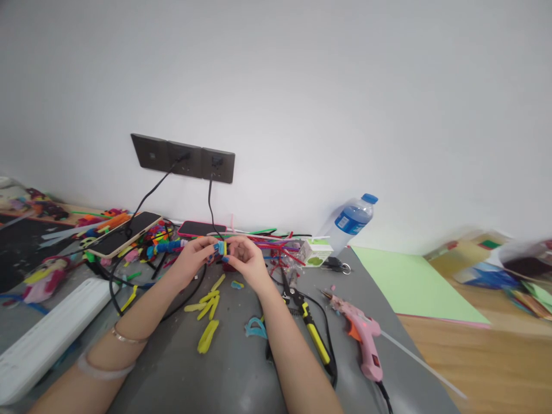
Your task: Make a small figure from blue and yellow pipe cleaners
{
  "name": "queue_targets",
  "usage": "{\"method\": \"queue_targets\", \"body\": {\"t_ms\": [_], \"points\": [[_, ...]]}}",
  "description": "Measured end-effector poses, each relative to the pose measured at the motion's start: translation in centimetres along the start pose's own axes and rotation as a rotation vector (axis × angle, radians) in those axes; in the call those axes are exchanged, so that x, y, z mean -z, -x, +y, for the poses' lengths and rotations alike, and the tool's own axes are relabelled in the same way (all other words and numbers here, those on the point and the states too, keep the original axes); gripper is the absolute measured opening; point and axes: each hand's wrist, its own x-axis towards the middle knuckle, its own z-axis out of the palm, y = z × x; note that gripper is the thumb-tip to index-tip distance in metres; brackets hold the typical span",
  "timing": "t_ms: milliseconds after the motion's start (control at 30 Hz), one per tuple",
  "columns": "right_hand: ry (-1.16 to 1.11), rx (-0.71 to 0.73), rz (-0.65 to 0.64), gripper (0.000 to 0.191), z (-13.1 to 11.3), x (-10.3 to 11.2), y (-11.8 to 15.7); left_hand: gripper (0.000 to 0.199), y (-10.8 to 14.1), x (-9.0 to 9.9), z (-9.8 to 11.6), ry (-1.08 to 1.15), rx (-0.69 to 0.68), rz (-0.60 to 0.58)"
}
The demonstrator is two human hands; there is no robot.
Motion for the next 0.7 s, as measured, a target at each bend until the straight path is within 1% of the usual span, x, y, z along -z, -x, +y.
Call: {"method": "queue_targets", "body": {"t_ms": [100,233,400,500,700], "points": [[0.008,-0.024,-0.001,0.037,-0.02,0.0,0.02,0.022,-0.07,0.03,0.0,0.009,0.002,-0.006],[0.031,-0.031,0.004,0.034,0.06,0.05,0.05,0.021,-0.14,0.04,-0.07,0.024,0.006,0.0],[-0.001,-0.027,0.021,0.039,-0.03,-0.03,-0.04,0.021,-0.04,-0.15,0.08,0.027,0.012,0.017],[-0.021,-0.02,0.019,0.038,-0.14,-0.08,-0.07,0.021,0.06,-0.21,0.25,0.029,0.016,0.016],[0.013,-0.026,0.005,0.034,-0.11,-0.02,0.01,0.02,0.11,-0.19,0.4,0.044,0.011,0.007]]}}
